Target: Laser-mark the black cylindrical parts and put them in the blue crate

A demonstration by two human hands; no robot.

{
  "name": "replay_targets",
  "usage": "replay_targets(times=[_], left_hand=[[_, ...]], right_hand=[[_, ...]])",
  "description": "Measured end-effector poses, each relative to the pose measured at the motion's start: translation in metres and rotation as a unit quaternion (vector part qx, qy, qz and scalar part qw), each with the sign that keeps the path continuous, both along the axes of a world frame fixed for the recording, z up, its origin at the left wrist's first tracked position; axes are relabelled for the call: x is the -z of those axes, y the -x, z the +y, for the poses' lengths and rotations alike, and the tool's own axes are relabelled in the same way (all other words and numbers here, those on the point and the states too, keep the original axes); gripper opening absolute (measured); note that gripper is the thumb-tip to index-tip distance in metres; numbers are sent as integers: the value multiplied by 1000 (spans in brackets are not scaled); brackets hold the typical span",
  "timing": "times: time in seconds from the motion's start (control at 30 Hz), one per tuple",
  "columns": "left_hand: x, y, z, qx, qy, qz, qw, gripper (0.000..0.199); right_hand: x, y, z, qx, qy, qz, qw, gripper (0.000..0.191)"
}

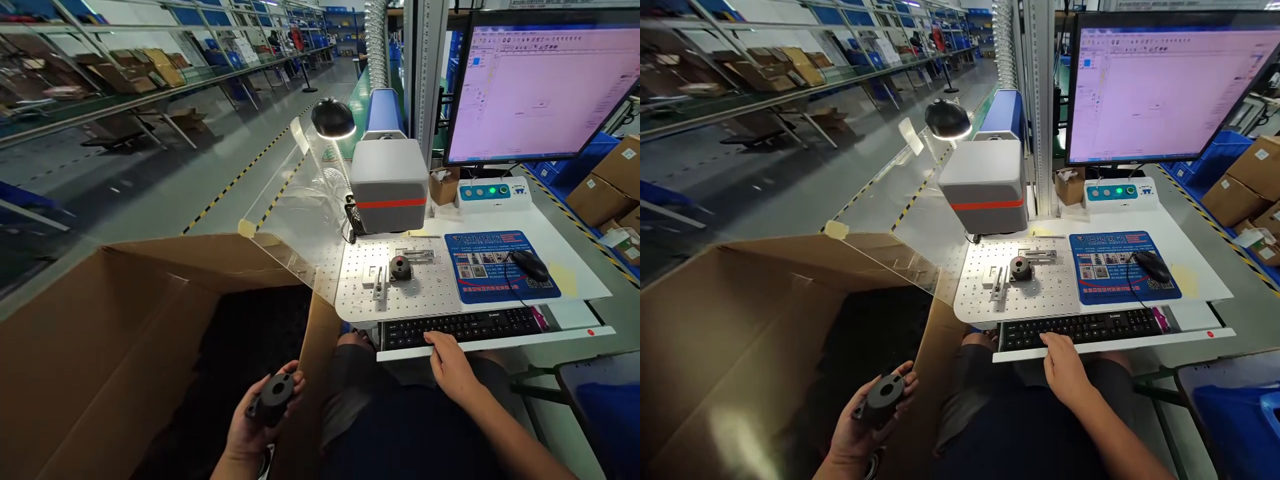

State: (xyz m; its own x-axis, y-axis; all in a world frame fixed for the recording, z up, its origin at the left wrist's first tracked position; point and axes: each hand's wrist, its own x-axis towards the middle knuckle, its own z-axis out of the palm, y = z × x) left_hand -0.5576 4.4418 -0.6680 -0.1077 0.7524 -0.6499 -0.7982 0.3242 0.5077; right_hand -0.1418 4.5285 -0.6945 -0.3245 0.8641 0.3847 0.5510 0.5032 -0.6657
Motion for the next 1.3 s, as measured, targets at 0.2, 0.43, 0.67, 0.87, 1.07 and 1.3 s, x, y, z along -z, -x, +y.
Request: replay_targets(times=[0.2,0.43,0.67,0.87,1.07,1.3], left_hand=[[-2,-1,0,-1,1,-17,1000,38],[4,2,-2,5,-11,-29,1000,36],[13,8,-8,45,-76,-36,995,32],[7,5,-7,22,-66,-33,997,31],[0,3,-6,14,-42,-31,999,31],[4,4,-6,12,-46,-22,999,30]], right_hand=[[4,-2,-2,6,11,-16,1000,45],[0,0,-3,13,21,-22,999,42],[5,0,-5,15,40,-32,999,39],[5,0,-5,9,36,-38,999,40],[3,2,-6,13,34,-31,999,39],[2,3,-5,25,39,-33,998,37]])
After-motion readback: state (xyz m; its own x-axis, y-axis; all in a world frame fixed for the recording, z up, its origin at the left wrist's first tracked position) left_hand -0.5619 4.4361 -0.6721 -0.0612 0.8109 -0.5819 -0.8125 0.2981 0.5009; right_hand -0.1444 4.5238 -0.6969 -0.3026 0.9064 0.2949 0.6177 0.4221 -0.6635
